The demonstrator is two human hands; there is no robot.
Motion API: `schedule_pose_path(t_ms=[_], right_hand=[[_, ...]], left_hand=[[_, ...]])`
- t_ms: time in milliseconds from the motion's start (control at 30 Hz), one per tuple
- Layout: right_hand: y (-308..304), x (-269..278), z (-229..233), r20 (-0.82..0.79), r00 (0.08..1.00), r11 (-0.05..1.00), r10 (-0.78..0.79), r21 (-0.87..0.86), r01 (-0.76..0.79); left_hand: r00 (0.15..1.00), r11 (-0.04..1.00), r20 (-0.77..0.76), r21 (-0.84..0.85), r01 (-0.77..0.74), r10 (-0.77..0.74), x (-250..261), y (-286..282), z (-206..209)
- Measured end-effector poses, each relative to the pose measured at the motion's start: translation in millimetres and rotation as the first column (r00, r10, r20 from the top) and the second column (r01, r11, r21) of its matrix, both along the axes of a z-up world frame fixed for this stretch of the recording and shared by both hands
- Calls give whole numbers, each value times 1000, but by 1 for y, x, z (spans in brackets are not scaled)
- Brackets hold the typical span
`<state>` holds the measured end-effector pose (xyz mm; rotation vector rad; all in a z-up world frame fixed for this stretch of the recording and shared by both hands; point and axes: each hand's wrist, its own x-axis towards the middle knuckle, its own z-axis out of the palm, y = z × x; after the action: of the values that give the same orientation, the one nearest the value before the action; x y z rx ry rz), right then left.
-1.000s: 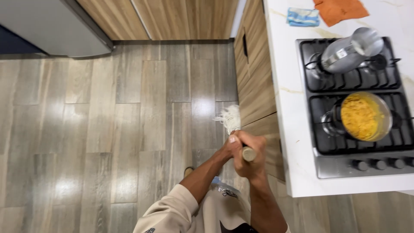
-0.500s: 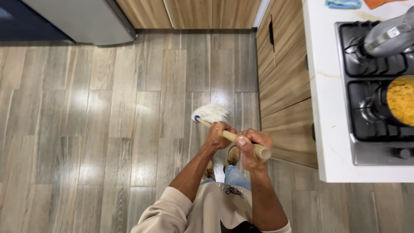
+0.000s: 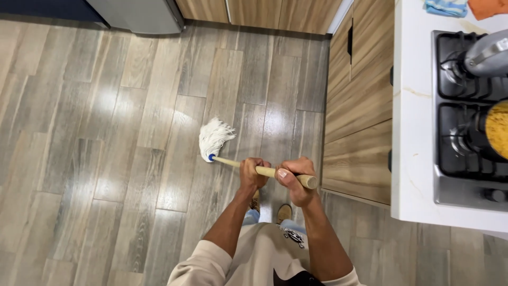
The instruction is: The person mops the wood-look floor of a home, pushing a string mop back and forth across the hallway, kitchen, and laundry area while a cat walks nearby. At the end they carry the mop to the laundry corner and pull the mop head off the handle.
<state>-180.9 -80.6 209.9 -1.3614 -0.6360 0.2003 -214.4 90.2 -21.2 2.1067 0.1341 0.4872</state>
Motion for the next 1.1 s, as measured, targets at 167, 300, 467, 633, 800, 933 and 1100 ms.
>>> schedule_pose_path(t_ms=[167,300,467,633,800,933,1100], right_hand=[[-49,-24,36,174,982,989,-71,-116,92],[-91,-50,60,176,983,972,-53,-215,91],[-128,-76,76,272,958,949,-95,-265,169],[-140,-95,74,340,928,922,-154,-287,258],[-146,-113,64,308,898,844,-314,-342,412],[-144,-117,54,270,868,860,-417,-192,473],[-136,-133,40,103,878,876,-467,-86,475]], left_hand=[[995,981,-100,-192,-11,-9,-7,-70,50],[997,945,-34,-323,54,-68,-8,-133,50],[959,792,-32,-572,215,-283,-21,-206,36],[901,457,-95,-881,122,-424,-55,-242,36],[834,325,-28,-928,183,-551,-68,-252,15],[788,635,-47,-623,457,-613,-53,-245,-7],[847,862,-165,-143,487,-506,-63,-212,-4]])
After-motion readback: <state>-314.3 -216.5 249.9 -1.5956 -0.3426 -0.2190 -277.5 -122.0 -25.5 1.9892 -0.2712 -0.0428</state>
